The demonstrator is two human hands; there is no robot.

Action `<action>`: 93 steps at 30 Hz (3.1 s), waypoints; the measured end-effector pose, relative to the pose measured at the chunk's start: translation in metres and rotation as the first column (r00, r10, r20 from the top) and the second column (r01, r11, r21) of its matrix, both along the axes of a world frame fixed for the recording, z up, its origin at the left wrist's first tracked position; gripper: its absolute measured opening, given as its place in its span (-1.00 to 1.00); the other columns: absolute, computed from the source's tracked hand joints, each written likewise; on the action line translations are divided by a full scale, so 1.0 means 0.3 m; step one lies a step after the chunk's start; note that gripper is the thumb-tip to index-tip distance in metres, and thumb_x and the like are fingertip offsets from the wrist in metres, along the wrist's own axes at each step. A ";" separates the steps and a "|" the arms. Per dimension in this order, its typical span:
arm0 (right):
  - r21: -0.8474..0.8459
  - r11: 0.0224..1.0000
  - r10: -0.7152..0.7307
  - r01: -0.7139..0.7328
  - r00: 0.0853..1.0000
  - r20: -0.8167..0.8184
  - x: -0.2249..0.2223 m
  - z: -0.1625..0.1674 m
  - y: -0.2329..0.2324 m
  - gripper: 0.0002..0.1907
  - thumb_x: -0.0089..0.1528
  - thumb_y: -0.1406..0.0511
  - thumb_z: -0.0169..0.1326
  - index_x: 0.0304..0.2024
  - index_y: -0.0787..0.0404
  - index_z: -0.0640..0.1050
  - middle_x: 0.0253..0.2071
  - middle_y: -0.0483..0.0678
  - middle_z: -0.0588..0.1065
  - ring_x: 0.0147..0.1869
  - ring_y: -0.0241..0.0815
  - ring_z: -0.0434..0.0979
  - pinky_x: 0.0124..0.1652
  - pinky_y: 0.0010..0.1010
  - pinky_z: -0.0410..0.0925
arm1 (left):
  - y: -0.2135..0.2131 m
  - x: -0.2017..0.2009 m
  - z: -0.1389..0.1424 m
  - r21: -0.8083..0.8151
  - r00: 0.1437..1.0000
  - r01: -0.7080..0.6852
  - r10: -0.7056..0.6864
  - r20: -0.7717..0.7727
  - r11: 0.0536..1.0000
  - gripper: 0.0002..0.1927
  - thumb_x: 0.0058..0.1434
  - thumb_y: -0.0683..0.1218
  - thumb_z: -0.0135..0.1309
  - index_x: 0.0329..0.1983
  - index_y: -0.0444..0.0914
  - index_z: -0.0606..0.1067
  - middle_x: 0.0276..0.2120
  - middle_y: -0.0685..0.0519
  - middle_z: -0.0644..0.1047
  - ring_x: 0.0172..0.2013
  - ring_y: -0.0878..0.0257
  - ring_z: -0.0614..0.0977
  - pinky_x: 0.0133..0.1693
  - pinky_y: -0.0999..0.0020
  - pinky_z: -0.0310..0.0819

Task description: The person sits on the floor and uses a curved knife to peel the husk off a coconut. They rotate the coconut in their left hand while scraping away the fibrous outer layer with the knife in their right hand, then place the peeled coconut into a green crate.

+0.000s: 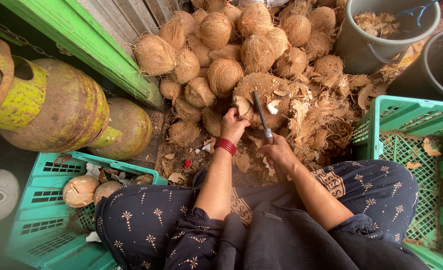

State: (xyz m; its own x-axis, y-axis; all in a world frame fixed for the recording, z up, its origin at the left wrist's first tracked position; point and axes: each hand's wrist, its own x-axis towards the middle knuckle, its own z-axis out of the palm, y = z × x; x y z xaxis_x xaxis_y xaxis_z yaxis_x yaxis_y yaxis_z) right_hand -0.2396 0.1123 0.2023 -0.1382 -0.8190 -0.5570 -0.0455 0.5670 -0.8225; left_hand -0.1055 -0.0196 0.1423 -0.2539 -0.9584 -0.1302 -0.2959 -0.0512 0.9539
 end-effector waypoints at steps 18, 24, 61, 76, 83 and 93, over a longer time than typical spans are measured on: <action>-0.070 0.996 0.046 -0.052 0.996 -0.078 0.020 0.067 -0.002 -0.84 0.15 0.42 0.14 -0.38 0.23 0.38 -0.68 -0.11 0.35 -0.74 -0.29 0.25 -0.70 -0.43 0.21 | 0.060 -0.027 -0.043 0.067 0.939 0.035 -0.056 0.340 0.997 -0.55 0.31 0.12 0.15 -0.11 -0.40 0.51 -0.23 -0.19 0.61 -0.24 0.05 0.68 -0.12 0.15 0.61; -0.057 0.998 0.016 -0.022 0.994 -0.104 0.021 0.100 0.007 -0.80 0.13 0.43 0.17 -0.39 0.22 0.37 -0.68 -0.11 0.35 -0.74 -0.28 0.26 -0.70 -0.41 0.20 | 0.066 -0.039 -0.005 -0.088 0.949 0.084 -0.053 0.311 0.993 -0.60 0.14 -0.08 0.26 -0.06 -0.44 0.49 -0.16 -0.29 0.61 -0.12 -0.06 0.70 -0.02 0.17 0.62; -0.020 1.000 -0.023 0.023 1.000 -0.007 0.077 0.137 -0.014 -0.78 0.11 0.45 0.16 -0.36 0.21 0.35 -0.58 -0.08 0.34 -0.61 -0.23 0.30 -0.61 -0.41 0.23 | 0.054 -0.078 0.032 -0.062 0.941 0.034 -0.011 0.337 0.997 -0.66 0.14 -0.30 0.09 0.01 -0.30 0.47 -0.21 -0.17 0.65 -0.25 0.07 0.71 -0.20 0.25 0.67; 0.051 0.997 -0.063 0.061 0.997 0.048 0.093 0.169 -0.024 -0.89 0.16 0.43 0.08 -0.25 0.23 0.45 -0.60 -0.07 0.34 -0.67 -0.24 0.24 -0.66 -0.39 0.16 | 0.042 -0.096 -0.099 -0.062 0.961 0.058 -0.039 0.274 0.996 -0.78 0.23 -0.27 0.04 -0.06 -0.31 0.51 -0.26 -0.14 0.62 -0.31 0.10 0.68 -0.28 0.19 0.70; -0.177 0.983 0.003 -0.044 0.975 -0.224 0.053 0.161 -0.008 -0.78 0.12 0.45 0.15 -0.35 0.19 0.34 -0.53 -0.18 0.37 -0.54 -0.33 0.35 -0.55 -0.47 0.32 | 0.041 -0.066 -0.018 -0.324 0.945 0.023 0.085 0.316 0.946 -0.74 0.19 -0.18 0.18 -0.07 -0.34 0.48 -0.22 -0.26 0.64 -0.21 -0.11 0.67 -0.17 0.03 0.60; 0.059 0.996 -0.062 0.063 0.998 -0.015 0.096 0.135 -0.054 -0.87 0.12 0.47 0.06 -0.31 0.18 0.44 -0.55 -0.05 0.42 -0.59 -0.25 0.37 -0.57 -0.39 0.26 | 0.043 -0.091 0.013 -0.087 0.938 0.044 -0.011 0.346 0.995 -0.75 0.21 -0.23 0.09 -0.04 -0.34 0.45 -0.23 -0.23 0.63 -0.24 -0.03 0.72 -0.17 0.17 0.69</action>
State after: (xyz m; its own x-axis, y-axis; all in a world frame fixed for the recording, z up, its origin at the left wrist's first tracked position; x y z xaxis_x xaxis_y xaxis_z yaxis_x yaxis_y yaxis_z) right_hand -0.2109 0.0961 0.2427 -0.1959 -0.7740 -0.6021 -0.0193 0.6169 -0.7868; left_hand -0.1328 -0.0066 0.1460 -0.2356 -0.9636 -0.1261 -0.6077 0.0448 0.7929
